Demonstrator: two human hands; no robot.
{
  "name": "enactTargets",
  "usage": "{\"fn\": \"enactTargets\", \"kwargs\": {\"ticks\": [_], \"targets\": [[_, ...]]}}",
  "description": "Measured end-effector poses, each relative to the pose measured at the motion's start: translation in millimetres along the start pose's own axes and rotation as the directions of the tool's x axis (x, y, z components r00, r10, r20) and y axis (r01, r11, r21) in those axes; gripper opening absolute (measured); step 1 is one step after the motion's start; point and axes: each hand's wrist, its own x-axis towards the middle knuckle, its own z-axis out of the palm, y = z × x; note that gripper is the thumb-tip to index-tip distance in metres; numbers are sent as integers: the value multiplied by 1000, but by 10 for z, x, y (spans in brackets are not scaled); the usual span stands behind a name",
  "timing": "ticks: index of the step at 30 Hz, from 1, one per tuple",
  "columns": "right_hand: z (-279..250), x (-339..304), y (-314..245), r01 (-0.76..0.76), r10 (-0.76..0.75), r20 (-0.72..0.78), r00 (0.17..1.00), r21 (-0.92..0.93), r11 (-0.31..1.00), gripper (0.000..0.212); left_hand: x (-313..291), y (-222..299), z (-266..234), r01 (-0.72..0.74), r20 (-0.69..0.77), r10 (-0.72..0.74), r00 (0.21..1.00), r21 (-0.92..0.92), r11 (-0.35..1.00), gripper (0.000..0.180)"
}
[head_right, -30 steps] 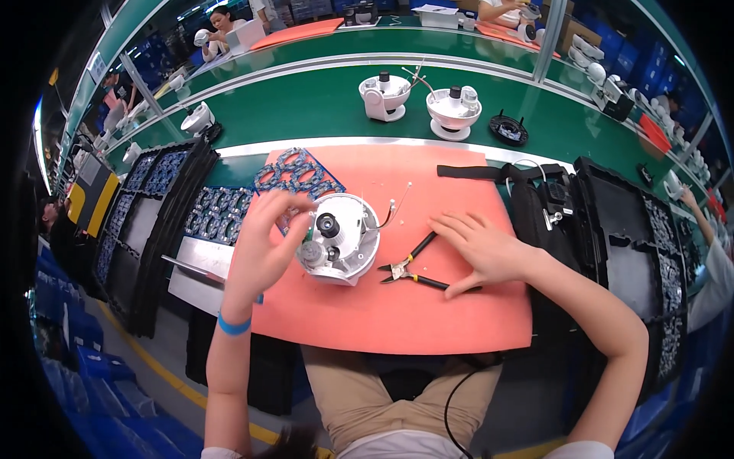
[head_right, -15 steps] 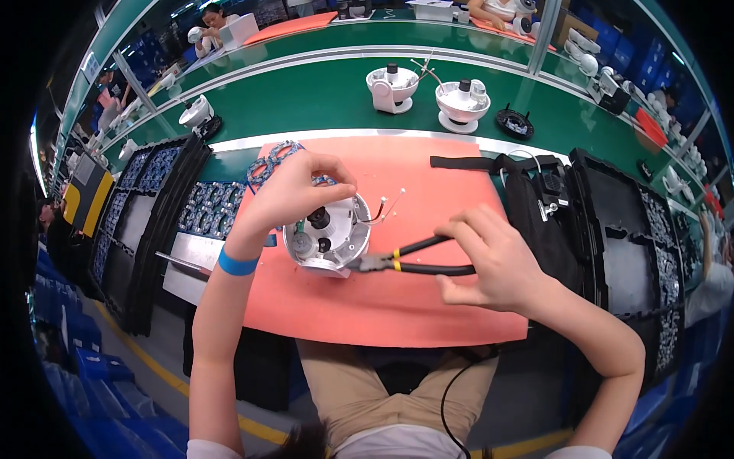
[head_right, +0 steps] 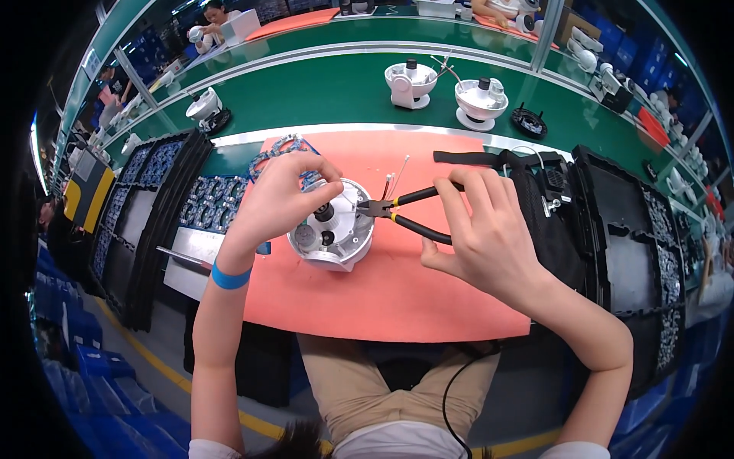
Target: The worker separates individual LED chips from a larger PCB panel and performs assembly and trimming on a lamp fixture.
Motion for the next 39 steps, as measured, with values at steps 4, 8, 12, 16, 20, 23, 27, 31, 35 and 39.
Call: {"fn": "enactTargets", "kwargs": {"ticks": [4, 8, 12, 16, 20, 23, 27, 31, 35, 39], "targets": [[7, 48, -47, 4, -4, 11, 1000, -21, 1000, 58, -15, 52, -29, 32, 33, -32, 999, -2, 999, 20], [55, 66, -27, -12, 13, 54, 998, -12, 1000, 51, -15, 89, -49, 87, 79, -91, 993, 54, 995, 16], [108, 52, 34, -30, 27, 65, 998, 46, 998, 51, -45, 28, -39, 10, -11, -10, 1000, -23, 1000, 14], [85, -23, 209, -33, -1, 131, 991, 259, 965, 51, -171, -17, -167, -146, -335, 87, 938, -153, 977, 12], [177, -253, 505, 4, -120, 307, 944, 354, 935, 52, -500, -318, -278, -14, -424, -136, 895, -332, 943, 7], [427, -368, 633, 14, -196, 477, 857, 359, 933, 60, -773, -572, -174, 100, -286, -259, 923, -472, 876, 8], [725, -218, 301, 316, -361, 147, 921, 259, 913, 58, -1029, -743, 81, 251, -190, -402, 896, -529, 811, 9], [911, 225, -176, 517, -491, -182, 852, 139, 845, 34, -961, -686, 211, 271, -196, -416, 888, -508, 818, 9], [1073, 416, -89, 532, -512, -146, 847, 251, 809, 27, -996, -754, 210, 306, -224, -454, 863, -484, 820, 11], [1229, 670, 333, 421, -371, -239, 897, 211, 882, 24, -1075, -779, 224, 299, -245, -456, 856, -486, 821, 12]]}}
